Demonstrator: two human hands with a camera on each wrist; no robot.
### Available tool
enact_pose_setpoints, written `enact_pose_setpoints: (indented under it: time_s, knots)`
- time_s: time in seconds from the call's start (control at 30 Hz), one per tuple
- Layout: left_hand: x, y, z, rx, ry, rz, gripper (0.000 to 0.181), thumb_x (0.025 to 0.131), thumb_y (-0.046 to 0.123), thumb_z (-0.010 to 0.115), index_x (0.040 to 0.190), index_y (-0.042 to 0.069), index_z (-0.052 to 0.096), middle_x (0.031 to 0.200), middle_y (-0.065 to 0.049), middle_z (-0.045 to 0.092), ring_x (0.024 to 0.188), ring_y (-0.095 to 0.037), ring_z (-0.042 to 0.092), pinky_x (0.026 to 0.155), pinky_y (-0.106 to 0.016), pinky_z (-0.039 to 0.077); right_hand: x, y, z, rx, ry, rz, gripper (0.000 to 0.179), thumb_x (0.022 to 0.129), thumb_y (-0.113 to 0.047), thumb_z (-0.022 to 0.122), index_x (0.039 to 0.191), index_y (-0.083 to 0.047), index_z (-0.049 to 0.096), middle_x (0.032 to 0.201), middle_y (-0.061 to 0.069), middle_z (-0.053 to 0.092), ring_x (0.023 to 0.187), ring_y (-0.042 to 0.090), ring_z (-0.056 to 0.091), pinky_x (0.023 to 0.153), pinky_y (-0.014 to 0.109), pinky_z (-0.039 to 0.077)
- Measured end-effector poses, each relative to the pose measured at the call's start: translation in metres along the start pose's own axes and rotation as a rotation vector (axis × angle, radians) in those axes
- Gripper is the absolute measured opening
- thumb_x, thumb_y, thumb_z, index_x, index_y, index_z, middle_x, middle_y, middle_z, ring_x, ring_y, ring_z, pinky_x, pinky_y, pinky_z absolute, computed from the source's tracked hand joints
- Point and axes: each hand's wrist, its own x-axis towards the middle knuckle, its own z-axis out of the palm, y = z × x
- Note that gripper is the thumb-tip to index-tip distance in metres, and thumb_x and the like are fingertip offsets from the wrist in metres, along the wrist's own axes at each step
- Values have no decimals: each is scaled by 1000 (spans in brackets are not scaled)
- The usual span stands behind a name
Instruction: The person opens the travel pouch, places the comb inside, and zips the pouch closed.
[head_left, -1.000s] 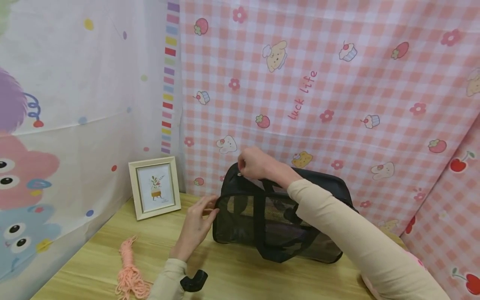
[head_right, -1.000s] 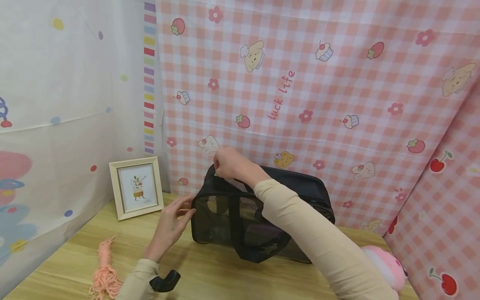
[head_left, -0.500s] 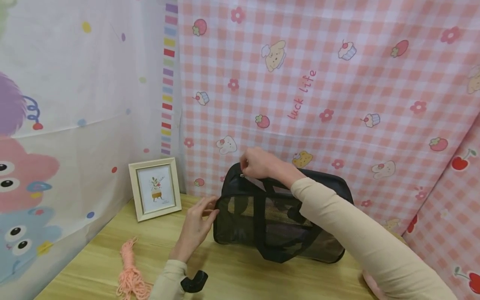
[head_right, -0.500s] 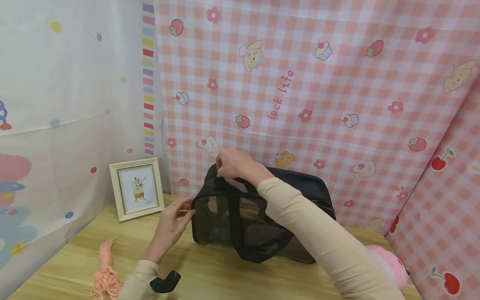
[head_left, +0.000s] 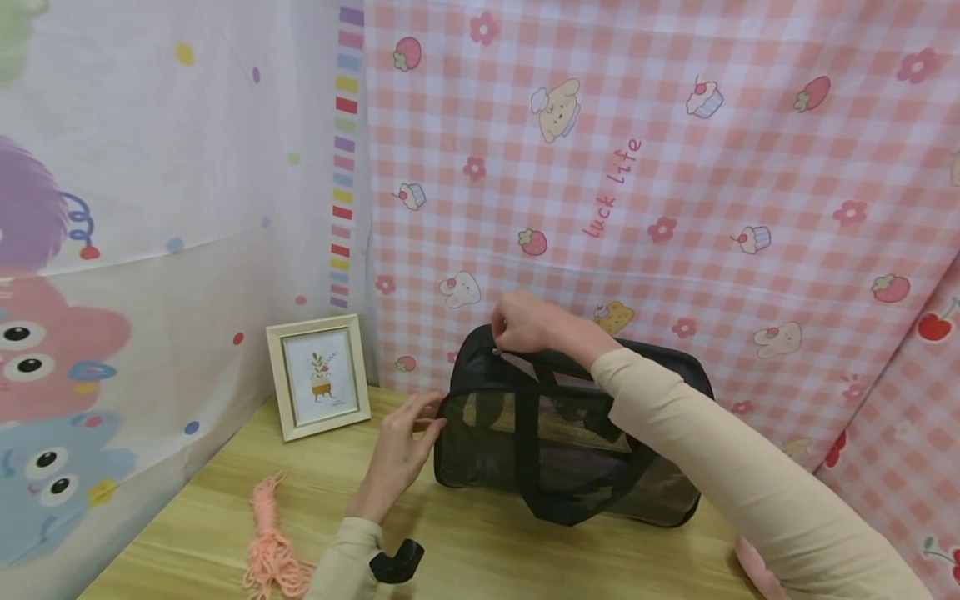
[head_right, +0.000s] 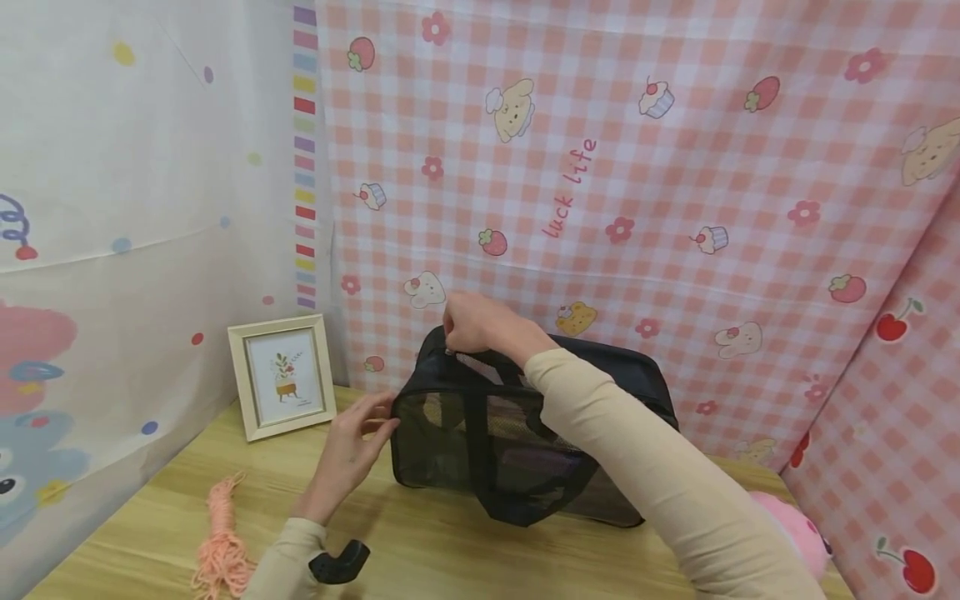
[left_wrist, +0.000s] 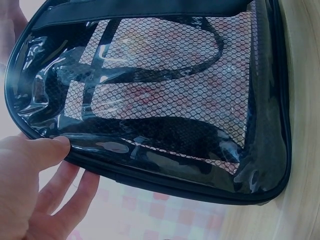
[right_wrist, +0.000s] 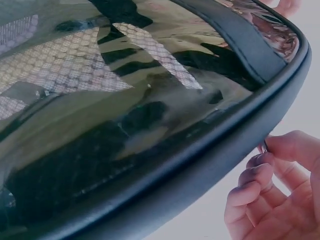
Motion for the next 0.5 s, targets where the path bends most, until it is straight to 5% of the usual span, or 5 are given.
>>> enact_pose_setpoints:
  time_s: [0.5]
  knots:
    - [-1, 3, 0, 23, -3, -28, 32, 81, -10, 69, 109, 2, 64, 98, -9, 65, 81, -21, 66, 68, -30, 58, -6, 8, 1, 24, -45, -3, 15, 83, -3, 59, 77, -6, 72, 72, 2, 65, 60, 12, 52, 57, 25, 48]
